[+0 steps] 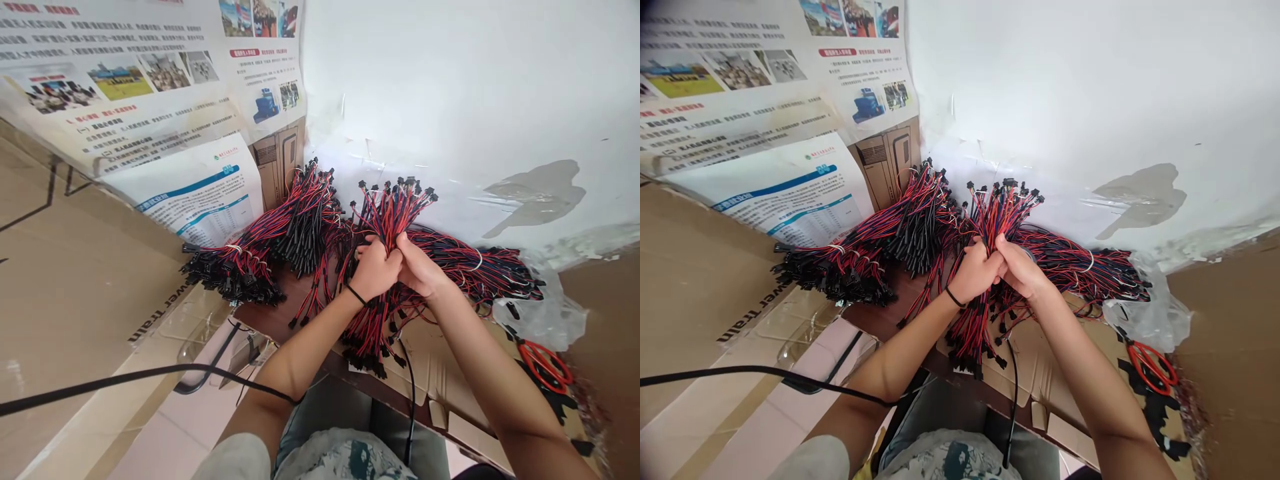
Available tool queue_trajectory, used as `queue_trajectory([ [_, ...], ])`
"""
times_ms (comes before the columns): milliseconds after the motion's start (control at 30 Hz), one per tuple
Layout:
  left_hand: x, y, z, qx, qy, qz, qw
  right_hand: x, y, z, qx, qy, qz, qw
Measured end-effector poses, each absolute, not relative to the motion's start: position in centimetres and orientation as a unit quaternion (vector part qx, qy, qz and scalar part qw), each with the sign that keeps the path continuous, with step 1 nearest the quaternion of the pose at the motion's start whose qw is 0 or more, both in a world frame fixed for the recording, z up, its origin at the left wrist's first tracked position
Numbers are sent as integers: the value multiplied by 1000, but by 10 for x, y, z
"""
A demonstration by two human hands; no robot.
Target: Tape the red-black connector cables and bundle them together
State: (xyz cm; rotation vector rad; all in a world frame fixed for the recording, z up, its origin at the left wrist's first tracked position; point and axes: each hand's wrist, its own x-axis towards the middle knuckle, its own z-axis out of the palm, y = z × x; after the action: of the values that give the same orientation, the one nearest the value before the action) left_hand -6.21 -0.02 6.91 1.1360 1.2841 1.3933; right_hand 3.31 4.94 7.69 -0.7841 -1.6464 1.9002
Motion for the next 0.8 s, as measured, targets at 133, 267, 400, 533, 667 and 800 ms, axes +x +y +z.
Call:
queue_trajectory([
  [133,-51,-2,73,555,573,504,331,29,50,85,-316,-542,720,298],
  [267,-73,-22,81,702,533,383,276,31,55,83,-361,-471,743,309],
  [400,-129,-43,81,672,598,345,269,36,57,81,-317,-434,781,318],
  [533,-150,-39,53,577,706,349,215,37,53,84,-270,-410,817,301],
  [667,-130,-27,18,598,730,253,213,32,47,89,-248,-394,832,303],
  [800,-125,-25,8,580,741,254,224,34,42,97,-232,-397,831,312],
])
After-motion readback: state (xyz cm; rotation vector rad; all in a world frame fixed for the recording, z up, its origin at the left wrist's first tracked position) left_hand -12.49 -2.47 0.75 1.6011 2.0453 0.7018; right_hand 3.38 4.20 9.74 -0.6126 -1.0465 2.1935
